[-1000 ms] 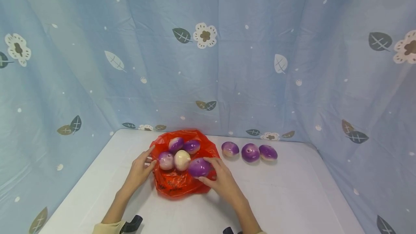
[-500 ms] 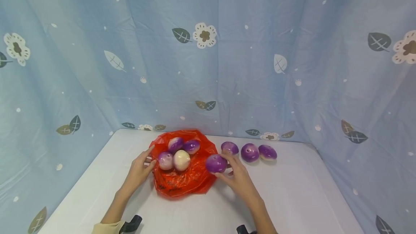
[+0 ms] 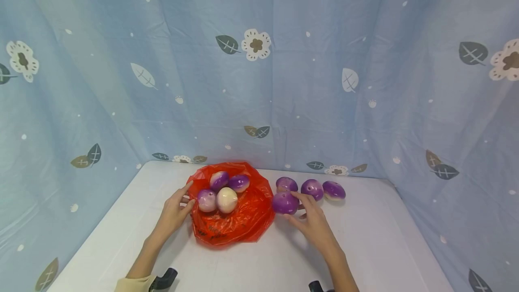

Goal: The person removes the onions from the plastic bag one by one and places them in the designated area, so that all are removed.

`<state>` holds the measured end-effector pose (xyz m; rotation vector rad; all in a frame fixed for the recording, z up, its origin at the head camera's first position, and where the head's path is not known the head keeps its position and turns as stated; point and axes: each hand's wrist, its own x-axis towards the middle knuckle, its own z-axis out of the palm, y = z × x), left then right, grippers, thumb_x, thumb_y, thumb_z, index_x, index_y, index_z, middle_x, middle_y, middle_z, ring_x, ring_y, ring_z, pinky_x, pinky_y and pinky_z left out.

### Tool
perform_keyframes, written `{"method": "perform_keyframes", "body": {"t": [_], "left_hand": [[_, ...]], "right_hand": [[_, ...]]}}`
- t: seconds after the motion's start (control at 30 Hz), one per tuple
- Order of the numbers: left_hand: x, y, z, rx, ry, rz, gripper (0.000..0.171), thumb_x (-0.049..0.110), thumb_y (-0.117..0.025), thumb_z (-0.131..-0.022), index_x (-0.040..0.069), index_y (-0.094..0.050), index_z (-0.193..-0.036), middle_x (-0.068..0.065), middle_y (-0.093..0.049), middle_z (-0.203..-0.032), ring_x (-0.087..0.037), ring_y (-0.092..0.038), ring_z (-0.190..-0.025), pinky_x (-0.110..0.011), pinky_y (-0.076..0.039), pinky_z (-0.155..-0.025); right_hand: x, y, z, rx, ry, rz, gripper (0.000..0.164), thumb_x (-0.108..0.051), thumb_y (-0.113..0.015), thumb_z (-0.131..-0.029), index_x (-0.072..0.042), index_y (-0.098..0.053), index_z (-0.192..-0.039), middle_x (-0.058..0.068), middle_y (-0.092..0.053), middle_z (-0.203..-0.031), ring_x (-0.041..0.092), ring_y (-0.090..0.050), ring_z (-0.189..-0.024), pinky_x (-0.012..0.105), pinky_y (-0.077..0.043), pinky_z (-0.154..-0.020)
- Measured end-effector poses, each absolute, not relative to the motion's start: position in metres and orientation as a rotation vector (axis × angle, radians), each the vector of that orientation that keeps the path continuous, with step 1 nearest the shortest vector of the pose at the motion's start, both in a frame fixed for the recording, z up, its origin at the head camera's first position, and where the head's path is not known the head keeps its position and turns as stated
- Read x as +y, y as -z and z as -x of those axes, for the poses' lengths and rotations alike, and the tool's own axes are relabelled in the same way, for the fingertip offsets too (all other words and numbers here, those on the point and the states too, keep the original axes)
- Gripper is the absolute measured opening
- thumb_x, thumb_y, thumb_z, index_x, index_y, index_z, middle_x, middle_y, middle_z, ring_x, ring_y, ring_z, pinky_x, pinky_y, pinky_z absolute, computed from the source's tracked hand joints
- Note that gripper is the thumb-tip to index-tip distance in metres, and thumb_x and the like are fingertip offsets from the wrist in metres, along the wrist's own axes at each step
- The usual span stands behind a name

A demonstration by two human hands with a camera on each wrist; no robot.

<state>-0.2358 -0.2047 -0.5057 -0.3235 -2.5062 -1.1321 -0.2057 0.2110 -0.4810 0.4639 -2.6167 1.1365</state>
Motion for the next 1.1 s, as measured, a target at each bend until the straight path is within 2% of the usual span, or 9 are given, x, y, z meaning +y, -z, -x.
{"method": "perform_keyframes", "body": {"t": [0.47,0.73,0.83,1.0,1.1], "left_hand": [[-0.206,0.505,0.236,-2.520,1.132,0.304,0.060,-0.005,-0.068,-0.086,0.000,-0.049,-0.142,-0.018,-0.064,-0.104,-0.025,-0.069,-0.082,-0.029,-0.061,-0.065],[-0.206,0.503,0.236,-2.512,1.124,0.307,0.060,-0.005,-0.068,-0.086,0.000,-0.049,-0.142,-0.018,-0.064,-0.104,-0.026,-0.069,-0.083,-0.033,-0.062,-0.067],[-0.206,0.502,0.235,-2.519,1.132,0.300,0.060,-0.005,-0.068,-0.086,0.001,-0.049,-0.142,-0.018,-0.064,-0.105,-0.026,-0.069,-0.083,-0.033,-0.062,-0.067],[-0.207,0.503,0.235,-2.522,1.137,0.300,0.060,-0.005,-0.067,-0.086,0.001,-0.048,-0.143,-0.018,-0.064,-0.105,-0.026,-0.069,-0.083,-0.032,-0.062,-0.067],[-0.207,0.503,0.236,-2.515,1.134,0.308,0.060,-0.005,-0.068,-0.086,0.000,-0.048,-0.142,-0.018,-0.064,-0.105,-0.026,-0.069,-0.082,-0.031,-0.061,-0.066]], "right_hand": [[0.237,0.485,0.205,-2.633,-1.080,-0.432,0.064,-0.036,-0.079,-0.081,-0.019,-0.053,-0.137,0.009,-0.058,-0.132,0.019,-0.066,-0.095,0.025,-0.060,-0.068],[0.254,0.487,0.200,-2.638,-1.047,-0.399,0.064,-0.035,-0.078,-0.083,-0.015,-0.052,-0.139,0.027,-0.044,-0.147,0.023,-0.067,-0.094,0.029,-0.060,-0.067],[0.261,0.489,0.198,-2.642,-1.027,-0.392,0.064,-0.034,-0.077,-0.083,-0.014,-0.052,-0.139,0.026,-0.045,-0.145,0.023,-0.065,-0.094,0.029,-0.060,-0.067],[0.274,0.493,0.196,-2.629,-0.998,-0.376,0.063,-0.031,-0.079,-0.082,-0.013,-0.053,-0.138,0.013,-0.055,-0.131,0.021,-0.064,-0.092,0.026,-0.060,-0.065],[0.281,0.495,0.194,-2.608,-0.998,-0.367,0.064,-0.027,-0.080,-0.081,-0.014,-0.054,-0.138,0.011,-0.057,-0.128,0.019,-0.064,-0.092,0.025,-0.059,-0.064]]}}
